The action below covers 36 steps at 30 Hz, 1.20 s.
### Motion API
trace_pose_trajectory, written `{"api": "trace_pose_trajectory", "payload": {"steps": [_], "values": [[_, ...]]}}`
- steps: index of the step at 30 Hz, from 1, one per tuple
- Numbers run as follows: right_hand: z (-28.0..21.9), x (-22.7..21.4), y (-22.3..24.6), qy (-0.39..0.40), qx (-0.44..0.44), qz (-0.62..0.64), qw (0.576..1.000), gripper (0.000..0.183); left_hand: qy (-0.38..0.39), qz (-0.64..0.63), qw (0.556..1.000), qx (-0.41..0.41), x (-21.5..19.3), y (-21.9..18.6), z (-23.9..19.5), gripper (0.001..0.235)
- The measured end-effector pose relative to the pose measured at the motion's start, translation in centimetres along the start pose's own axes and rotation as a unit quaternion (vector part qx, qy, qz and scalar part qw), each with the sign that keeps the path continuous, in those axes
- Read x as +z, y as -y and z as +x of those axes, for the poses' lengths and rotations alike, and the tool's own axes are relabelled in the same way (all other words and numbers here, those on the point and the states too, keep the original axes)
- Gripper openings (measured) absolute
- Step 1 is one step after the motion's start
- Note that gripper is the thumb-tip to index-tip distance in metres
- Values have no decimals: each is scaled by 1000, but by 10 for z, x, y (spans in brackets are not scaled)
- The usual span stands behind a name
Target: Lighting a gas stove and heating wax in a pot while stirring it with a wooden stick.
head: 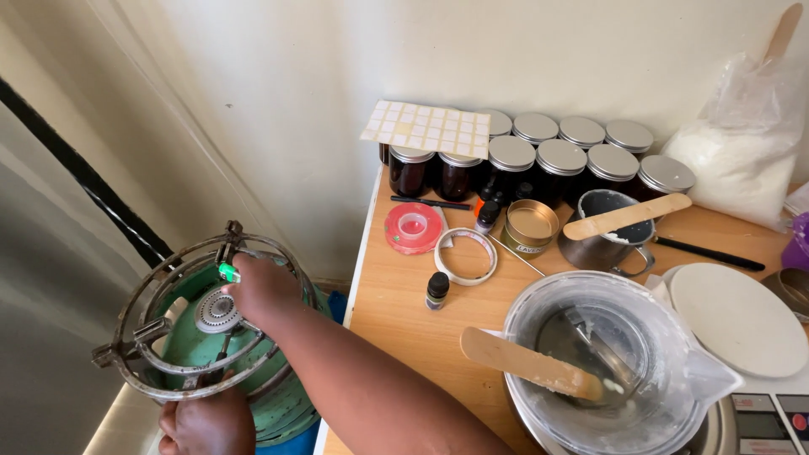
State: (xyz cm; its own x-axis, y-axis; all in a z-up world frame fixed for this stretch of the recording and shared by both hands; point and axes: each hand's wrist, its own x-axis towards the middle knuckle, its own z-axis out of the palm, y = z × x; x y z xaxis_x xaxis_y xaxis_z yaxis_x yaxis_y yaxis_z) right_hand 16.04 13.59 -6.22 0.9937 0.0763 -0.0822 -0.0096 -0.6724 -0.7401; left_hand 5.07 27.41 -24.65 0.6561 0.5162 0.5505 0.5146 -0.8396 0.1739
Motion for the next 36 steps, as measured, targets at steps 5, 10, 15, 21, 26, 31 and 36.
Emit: {"api": "trace_pose_trajectory", "payload": {"steps": [5, 10, 15, 21, 26, 31, 36], "values": [[-2, 3, 2, 25, 12, -42, 999, 59, 14, -13, 1000, -13, 14, 3, -2, 33], [10, 20, -3, -29, 43, -143, 988, 79, -31, -29, 999, 2, 29, 10, -2, 33], [24, 36, -8, -22, 66, -215, 974, 77, -46, -17, 999, 13, 33, 14, -4, 36], [45, 46, -23, -8, 49, -209, 977, 60, -12, 14, 999, 34, 22, 12, -4, 22], [51, 45, -19, 4, 74, -202, 977, 49, 37, 3, 999, 17, 15, 9, -1, 23], [50, 41, -16, -16, 105, -184, 977, 44, 94, 28, 995, -6, -2, 1, 2, 26], [-3, -23, 12, -119, 169, 207, 956, 71, 30, -16, 999, -3, 10, 5, -2, 37]]}}
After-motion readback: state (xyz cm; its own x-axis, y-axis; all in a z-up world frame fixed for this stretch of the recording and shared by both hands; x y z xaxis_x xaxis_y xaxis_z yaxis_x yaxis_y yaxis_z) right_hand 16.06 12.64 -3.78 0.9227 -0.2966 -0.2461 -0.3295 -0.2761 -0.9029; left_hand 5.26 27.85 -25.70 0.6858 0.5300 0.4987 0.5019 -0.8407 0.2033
